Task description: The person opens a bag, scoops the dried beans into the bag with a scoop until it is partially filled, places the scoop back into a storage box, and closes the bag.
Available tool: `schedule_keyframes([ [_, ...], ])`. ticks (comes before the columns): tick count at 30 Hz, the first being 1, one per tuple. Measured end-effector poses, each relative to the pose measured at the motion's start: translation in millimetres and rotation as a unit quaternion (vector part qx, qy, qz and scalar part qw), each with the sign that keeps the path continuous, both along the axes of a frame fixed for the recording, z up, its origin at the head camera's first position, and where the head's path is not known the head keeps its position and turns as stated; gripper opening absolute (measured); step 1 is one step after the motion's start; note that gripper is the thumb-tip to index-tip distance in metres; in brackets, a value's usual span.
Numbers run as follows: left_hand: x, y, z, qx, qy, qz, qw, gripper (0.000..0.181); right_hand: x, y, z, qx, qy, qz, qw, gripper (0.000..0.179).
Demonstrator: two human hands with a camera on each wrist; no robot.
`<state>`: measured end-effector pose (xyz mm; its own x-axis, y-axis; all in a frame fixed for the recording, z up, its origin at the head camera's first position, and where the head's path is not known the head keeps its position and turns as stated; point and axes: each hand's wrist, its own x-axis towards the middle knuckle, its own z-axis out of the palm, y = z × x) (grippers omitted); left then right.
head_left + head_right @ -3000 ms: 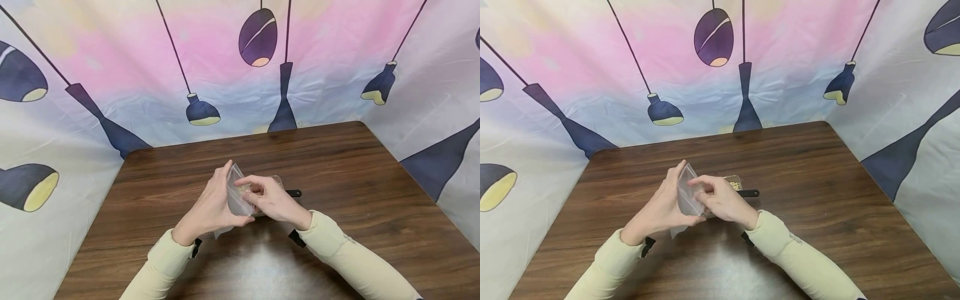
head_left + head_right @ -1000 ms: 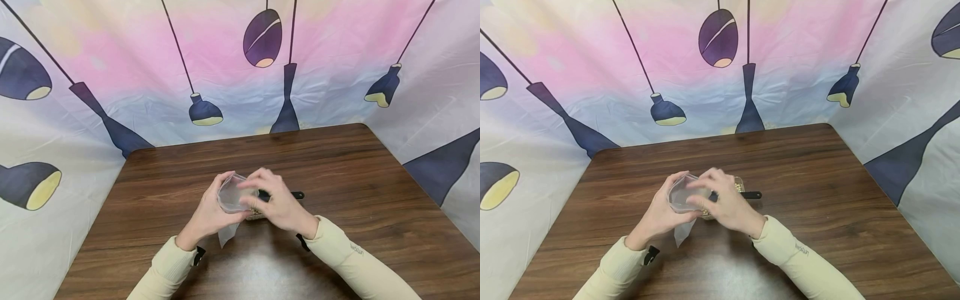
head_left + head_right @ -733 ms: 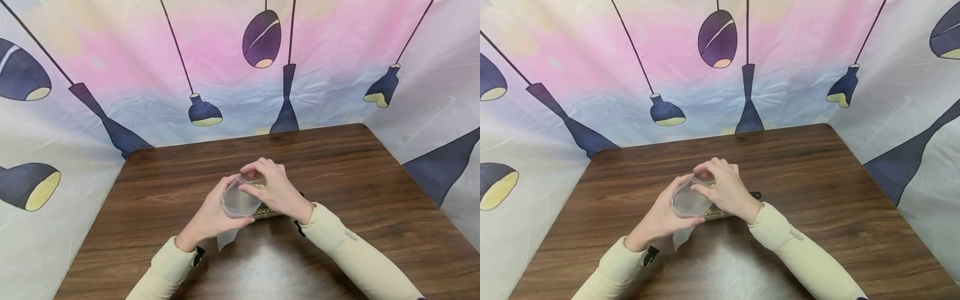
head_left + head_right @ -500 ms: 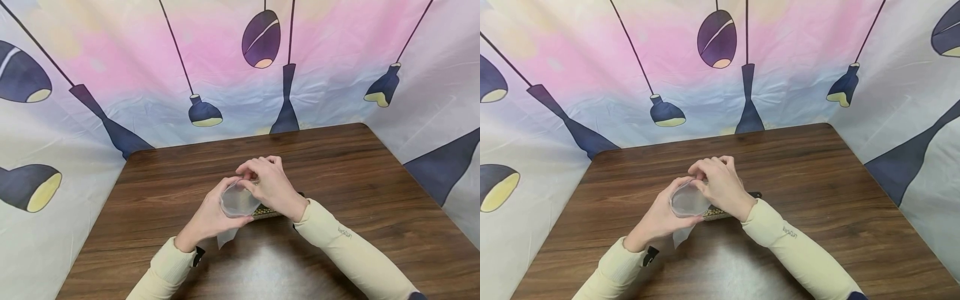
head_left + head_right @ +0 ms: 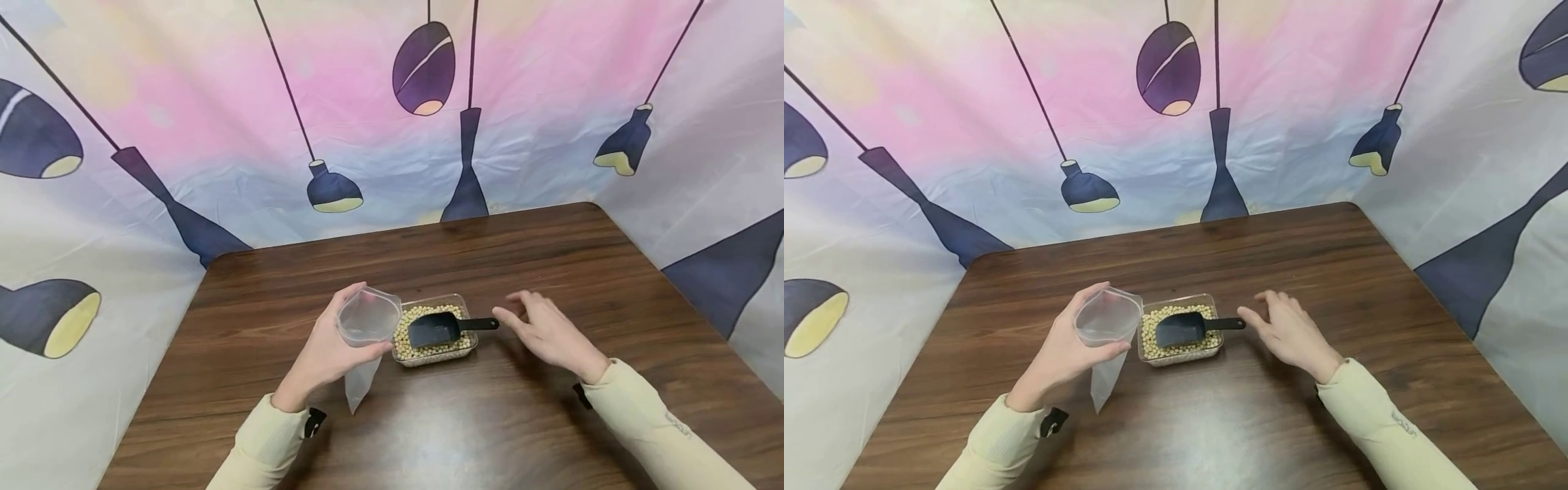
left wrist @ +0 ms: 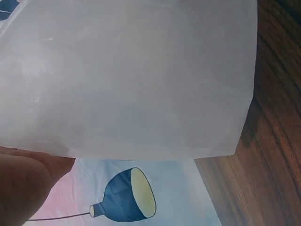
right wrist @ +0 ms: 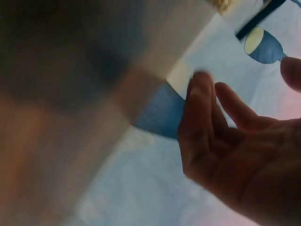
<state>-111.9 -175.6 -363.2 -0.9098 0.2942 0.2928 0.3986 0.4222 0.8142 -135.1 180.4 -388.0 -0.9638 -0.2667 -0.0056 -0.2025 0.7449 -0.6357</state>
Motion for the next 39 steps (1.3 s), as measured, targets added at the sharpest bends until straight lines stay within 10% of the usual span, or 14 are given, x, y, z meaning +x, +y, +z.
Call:
schedule_keyframes([
  [7, 1.0, -3.4, 2.5, -0.004, -0.006, 0.011, 0.9999, 0.091, -0.9, -8, -20.5, -0.161, -0.1, 0.039, 0.981, 0.056],
  [16, 0.9, -5.9, 2.1, -0.005, -0.006, 0.01, 0.9999, 0.09, -3.2, -12, -12.3, -0.28, -0.134, -0.027, 0.9502, 0.04],
  [19, 1.1, -6.8, 2.7, -0.004, -0.004, 0.014, 0.9999, 0.09, 0.0, -11, 0.9, -0.297, -0.076, -0.025, 0.9516, 0.033],
  [23, 1.8, -7.9, 3.1, -0.005, -0.004, 0.016, 0.9999, 0.091, 9.2, -14, 19.7, -0.217, 0.111, -0.031, 0.9694, 0.023],
  [28, 1.2, -7.8, 3.6, -0.009, -0.006, 0.015, 0.9998, 0.092, 15.1, -21, 29.9, -0.124, 0.252, -0.054, 0.9583, 0.019],
  [34, 0.4, -6.5, 3.5, -0.012, -0.009, 0.012, 0.9998, 0.093, 6.8, -22, 18.8, -0.15, 0.121, -0.059, 0.9795, 0.023],
  [39, 0.4, -5.7, 1.8, -0.016, -0.011, 0.014, 0.9997, 0.094, 0.1, -19, 5.6, -0.224, -0.006, -0.059, 0.9728, 0.028],
])
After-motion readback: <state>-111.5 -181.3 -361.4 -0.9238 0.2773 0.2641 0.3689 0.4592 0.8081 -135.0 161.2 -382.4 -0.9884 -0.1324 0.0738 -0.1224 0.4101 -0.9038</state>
